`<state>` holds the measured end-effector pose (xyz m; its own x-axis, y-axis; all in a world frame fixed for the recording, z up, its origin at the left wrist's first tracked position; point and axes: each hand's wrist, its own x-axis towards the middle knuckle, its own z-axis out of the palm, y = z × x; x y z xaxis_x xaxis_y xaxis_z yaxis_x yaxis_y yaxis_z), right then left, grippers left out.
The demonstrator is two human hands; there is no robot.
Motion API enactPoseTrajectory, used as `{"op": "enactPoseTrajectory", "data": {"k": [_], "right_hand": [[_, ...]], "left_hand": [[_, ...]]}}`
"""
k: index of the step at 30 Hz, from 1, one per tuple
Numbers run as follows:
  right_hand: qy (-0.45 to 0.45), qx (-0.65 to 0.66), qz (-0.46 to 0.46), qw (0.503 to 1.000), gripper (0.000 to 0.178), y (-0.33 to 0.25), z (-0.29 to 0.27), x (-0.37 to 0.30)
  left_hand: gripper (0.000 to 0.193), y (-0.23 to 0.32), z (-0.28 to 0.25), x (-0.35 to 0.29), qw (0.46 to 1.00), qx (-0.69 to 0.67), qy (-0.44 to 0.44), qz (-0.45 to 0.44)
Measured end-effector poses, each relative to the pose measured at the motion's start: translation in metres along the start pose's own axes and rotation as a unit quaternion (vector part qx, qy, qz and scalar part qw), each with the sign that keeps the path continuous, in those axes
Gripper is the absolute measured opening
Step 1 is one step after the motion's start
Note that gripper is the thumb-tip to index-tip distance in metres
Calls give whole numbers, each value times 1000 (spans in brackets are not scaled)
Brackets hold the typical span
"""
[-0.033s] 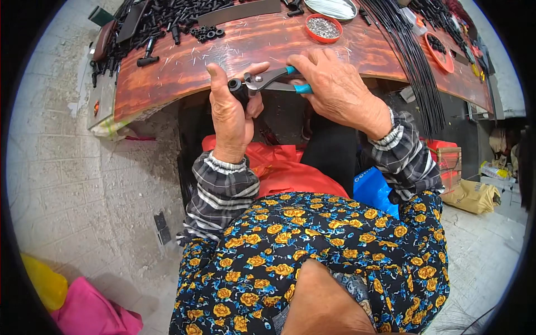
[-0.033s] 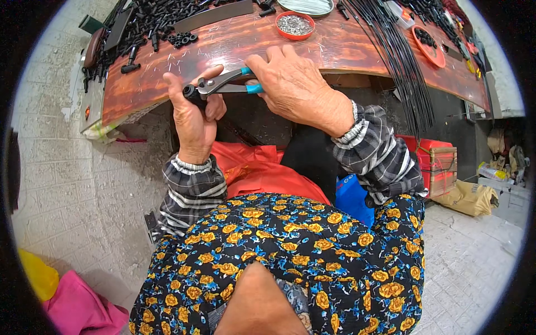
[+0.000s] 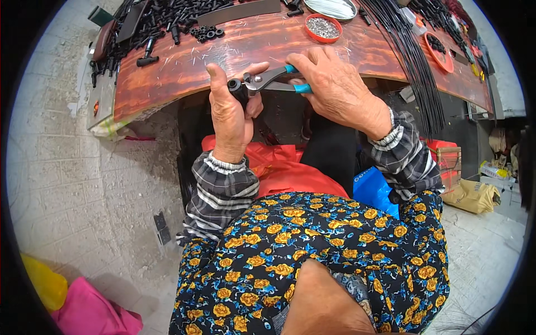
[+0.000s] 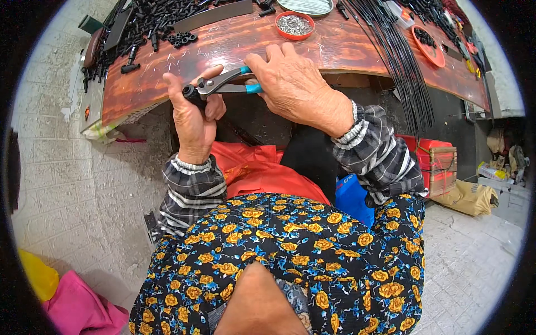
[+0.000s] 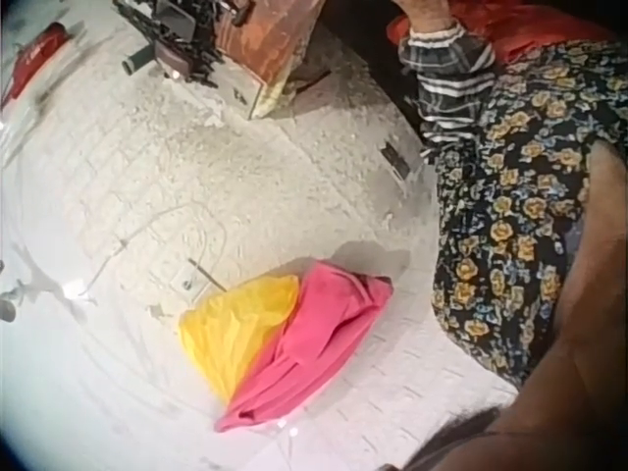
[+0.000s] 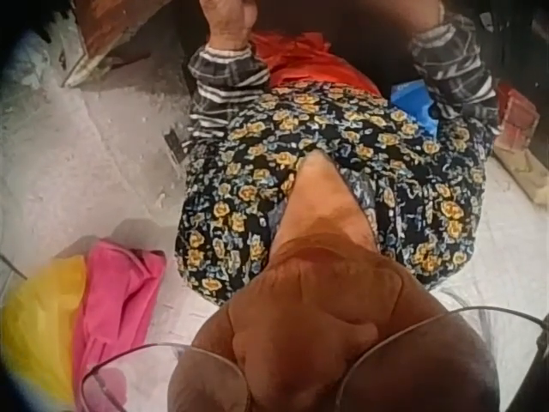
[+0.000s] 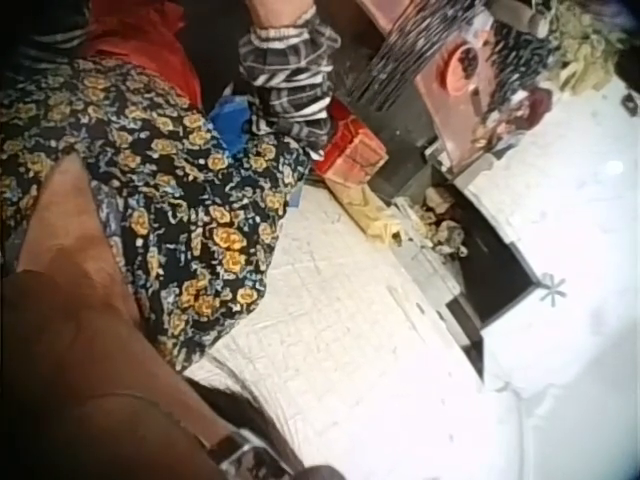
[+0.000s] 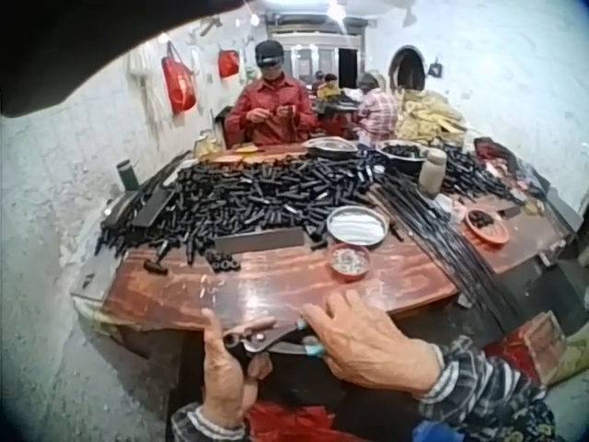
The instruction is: Trimming and assembling small plastic parts onto bundles of black strips at a workbench.
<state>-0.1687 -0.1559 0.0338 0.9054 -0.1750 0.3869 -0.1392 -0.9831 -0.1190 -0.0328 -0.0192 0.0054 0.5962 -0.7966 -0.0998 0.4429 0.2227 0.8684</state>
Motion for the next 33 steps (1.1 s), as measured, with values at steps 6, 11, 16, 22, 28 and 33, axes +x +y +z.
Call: {"op": "enactPoseTrajectory", "data": {"k": [6,11,16,22,28,33], "right_hand": [[9,-120,-9,993,34,-4,-10,5],[-18,-180,-24,983,24,-5,-20,8],[5,-172,-9,985,20,-13,-17,6],[-32,-43,54,997,20,-23,5,0],[-82,93,42,991,19,-21,9,-3],[-86,49,-2,995,19,-19,-9,4]], "left_hand": [[88,-2,-2,-2,1000,1,-4,7],[88,-1,1,-5,1000,16,6,14],[86,0,3,-8,999,31,30,20],[85,-1,1,-5,994,45,95,26],[85,4,-10,-9,998,39,47,24],[87,6,-16,-10,999,44,29,5]]}}
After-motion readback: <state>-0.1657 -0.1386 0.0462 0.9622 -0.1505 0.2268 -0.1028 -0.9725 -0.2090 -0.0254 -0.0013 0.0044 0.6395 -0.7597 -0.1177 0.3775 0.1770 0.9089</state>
